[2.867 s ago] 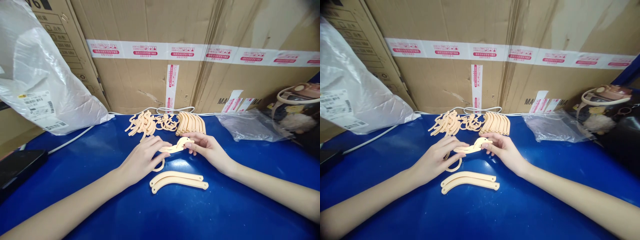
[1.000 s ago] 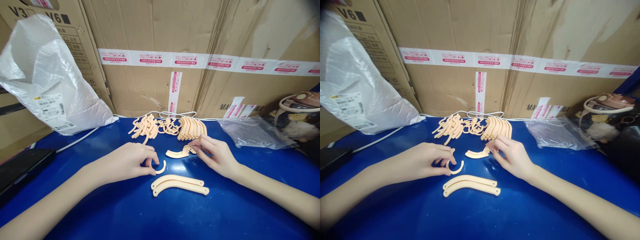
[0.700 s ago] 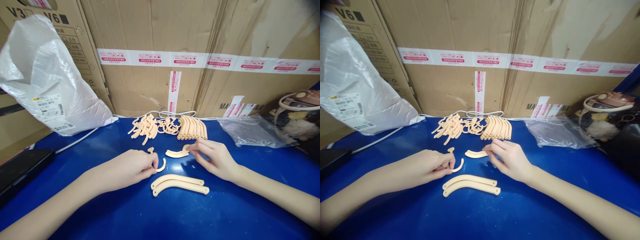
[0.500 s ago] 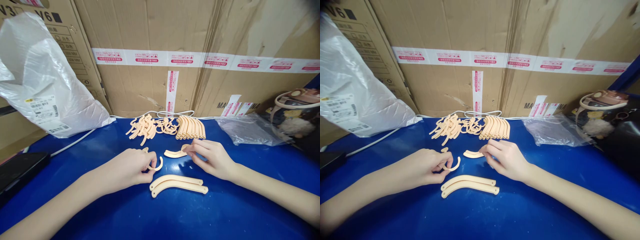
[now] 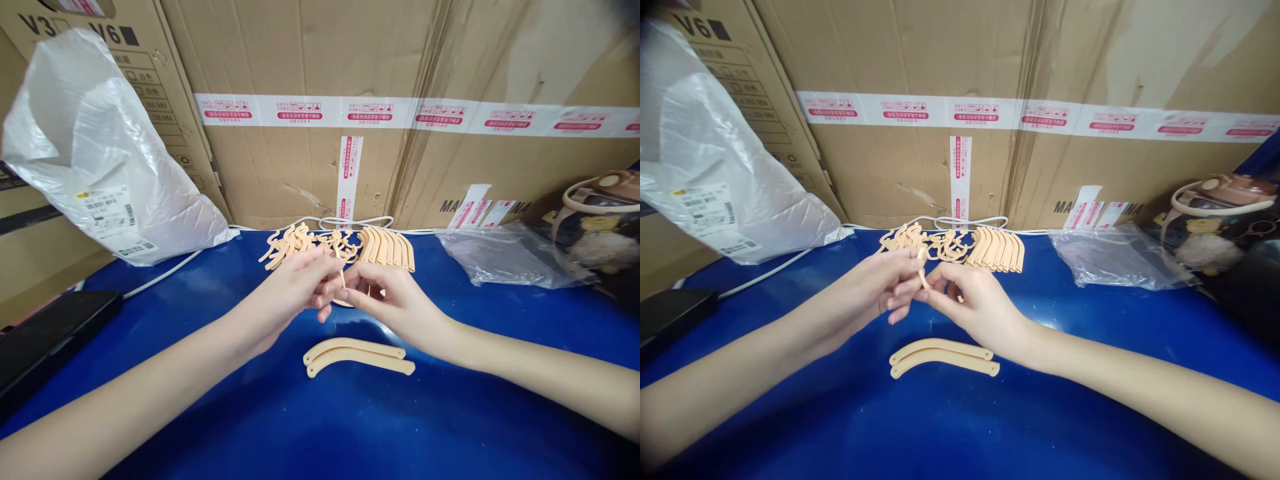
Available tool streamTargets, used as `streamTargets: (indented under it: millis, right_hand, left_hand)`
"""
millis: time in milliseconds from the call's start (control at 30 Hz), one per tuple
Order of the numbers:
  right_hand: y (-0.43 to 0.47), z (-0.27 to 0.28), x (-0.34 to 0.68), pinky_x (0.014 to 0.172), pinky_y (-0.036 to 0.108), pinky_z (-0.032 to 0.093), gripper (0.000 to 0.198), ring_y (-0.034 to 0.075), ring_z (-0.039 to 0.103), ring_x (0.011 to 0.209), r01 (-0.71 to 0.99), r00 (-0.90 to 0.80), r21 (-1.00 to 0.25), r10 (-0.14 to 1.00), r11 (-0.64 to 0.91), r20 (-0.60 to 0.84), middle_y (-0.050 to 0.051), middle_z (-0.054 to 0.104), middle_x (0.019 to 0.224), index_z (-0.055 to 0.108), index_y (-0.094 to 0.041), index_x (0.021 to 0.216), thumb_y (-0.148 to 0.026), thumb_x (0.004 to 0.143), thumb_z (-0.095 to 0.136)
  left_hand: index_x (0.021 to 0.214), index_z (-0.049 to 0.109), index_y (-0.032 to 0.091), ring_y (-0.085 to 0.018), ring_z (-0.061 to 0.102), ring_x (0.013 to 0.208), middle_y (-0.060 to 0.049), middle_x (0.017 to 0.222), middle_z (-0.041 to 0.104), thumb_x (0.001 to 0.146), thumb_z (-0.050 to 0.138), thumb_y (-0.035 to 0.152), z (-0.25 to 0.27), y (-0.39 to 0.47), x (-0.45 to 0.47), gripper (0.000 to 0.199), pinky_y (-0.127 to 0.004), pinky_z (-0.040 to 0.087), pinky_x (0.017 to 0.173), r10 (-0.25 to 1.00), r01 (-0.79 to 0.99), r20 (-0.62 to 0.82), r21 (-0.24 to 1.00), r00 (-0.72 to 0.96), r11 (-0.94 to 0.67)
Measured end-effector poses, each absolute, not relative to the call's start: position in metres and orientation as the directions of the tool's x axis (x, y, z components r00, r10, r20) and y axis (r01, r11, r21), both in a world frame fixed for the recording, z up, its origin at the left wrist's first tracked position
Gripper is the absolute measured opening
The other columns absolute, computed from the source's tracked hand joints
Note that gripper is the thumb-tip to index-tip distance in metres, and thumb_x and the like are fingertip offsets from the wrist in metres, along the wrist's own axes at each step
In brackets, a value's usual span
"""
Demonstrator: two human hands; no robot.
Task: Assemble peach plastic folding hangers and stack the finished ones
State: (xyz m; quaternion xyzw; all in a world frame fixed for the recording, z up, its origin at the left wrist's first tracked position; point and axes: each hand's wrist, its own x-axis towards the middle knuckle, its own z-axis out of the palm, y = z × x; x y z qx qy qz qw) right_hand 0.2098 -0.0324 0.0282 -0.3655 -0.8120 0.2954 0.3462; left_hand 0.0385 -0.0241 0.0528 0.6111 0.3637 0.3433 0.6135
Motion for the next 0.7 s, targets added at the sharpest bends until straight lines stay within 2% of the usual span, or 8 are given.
streamTargets:
  millis: [67,133,200,267,367,500,600,700]
  right_hand:
    - [-0.031,0.023,0.213,0.056,0.023,0.039,0.026,0.011,0.052,0.063,0.346,-0.483,-0.793,0.82,0.501,0.308,0.0,0.063,0.072,0.061,-0.018,0.08,-0.038,0.094,0.051]
    - [-0.03,0.015,0.22,0.056,0.023,0.04,0.027,0.011,0.051,0.062,0.305,-0.428,-0.856,0.863,0.418,0.269,-0.001,0.059,0.069,0.059,-0.018,0.077,-0.038,0.093,0.051]
    - [-0.03,0.006,0.228,0.053,0.022,0.04,0.027,0.011,0.05,0.061,0.266,-0.357,-0.899,0.902,0.348,0.243,-0.001,0.057,0.069,0.062,-0.018,0.078,-0.039,0.091,0.053]
    - [-0.03,-0.002,0.234,0.051,0.022,0.04,0.024,0.011,0.051,0.062,0.213,-0.318,-0.932,0.923,0.292,0.216,0.0,0.057,0.071,0.066,-0.018,0.085,-0.041,0.089,0.056]
    - [-0.031,-0.01,0.236,0.05,0.022,0.043,0.025,0.012,0.054,0.063,0.114,-0.322,-0.974,0.935,0.196,0.15,0.0,0.058,0.071,0.066,-0.019,0.092,-0.042,0.086,0.06]
    - [-0.029,-0.012,0.229,0.051,0.022,0.047,0.025,0.012,0.058,0.063,-0.031,-0.339,-0.992,0.932,0.126,0.129,0.0,0.062,0.074,0.06,-0.019,0.091,-0.039,0.08,0.068]
    - [-0.026,-0.012,0.224,0.052,0.022,0.05,0.024,0.011,0.06,0.063,-0.086,-0.353,-0.992,0.928,0.094,0.119,-0.001,0.062,0.074,0.058,-0.018,0.088,-0.035,0.077,0.071]
    - [-0.025,-0.013,0.224,0.051,0.021,0.05,0.025,0.01,0.06,0.06,-0.107,-0.316,-0.99,0.94,0.095,0.125,-0.002,0.061,0.072,0.059,-0.018,0.089,-0.035,0.077,0.072]
  left_hand:
    - [0.072,0.043,0.019,-0.006,0.041,0.046,0.006,0.06,0.043,0.088,0.049,0.033,0.049,-0.025,0.038,0.023,-0.017,0.039,0.042,0.878,0.109,-0.051,0.994,0.477,-0.002]
    - [0.074,0.046,0.018,-0.007,0.043,0.049,0.006,0.062,0.046,0.086,0.055,0.038,0.047,-0.026,0.033,0.025,-0.018,0.037,0.044,0.867,0.287,-0.048,0.951,0.496,-0.112]
    - [0.07,0.048,0.018,-0.007,0.044,0.053,0.006,0.061,0.047,0.083,0.061,0.039,0.046,-0.029,0.025,0.028,-0.018,0.035,0.048,0.788,0.448,-0.058,0.848,0.612,-0.285]
    - [0.07,0.053,0.018,-0.008,0.047,0.057,0.006,0.062,0.051,0.083,0.063,0.039,0.045,-0.034,0.018,0.026,-0.019,0.034,0.052,0.65,0.532,-0.144,0.715,0.746,-0.453]
    - [0.072,0.054,0.02,-0.009,0.05,0.061,0.007,0.068,0.054,0.08,0.067,0.036,0.039,-0.04,0.012,0.022,-0.021,0.033,0.055,0.61,0.583,-0.138,0.516,0.78,-0.627]
    - [0.075,0.05,0.021,-0.01,0.049,0.06,0.005,0.073,0.051,0.084,0.059,0.029,0.03,-0.045,0.015,0.016,-0.024,0.03,0.055,0.606,0.596,-0.094,0.353,0.79,-0.721]
    - [0.071,0.051,0.019,-0.011,0.049,0.064,0.003,0.081,0.049,0.083,0.056,0.023,0.026,-0.048,0.018,0.013,-0.024,0.031,0.056,0.57,0.556,-0.041,0.288,0.82,-0.779]
    - [0.071,0.053,0.019,-0.011,0.049,0.066,0.002,0.082,0.049,0.081,0.058,0.022,0.026,-0.049,0.016,0.011,-0.023,0.032,0.057,0.584,0.55,0.008,0.326,0.812,-0.769]
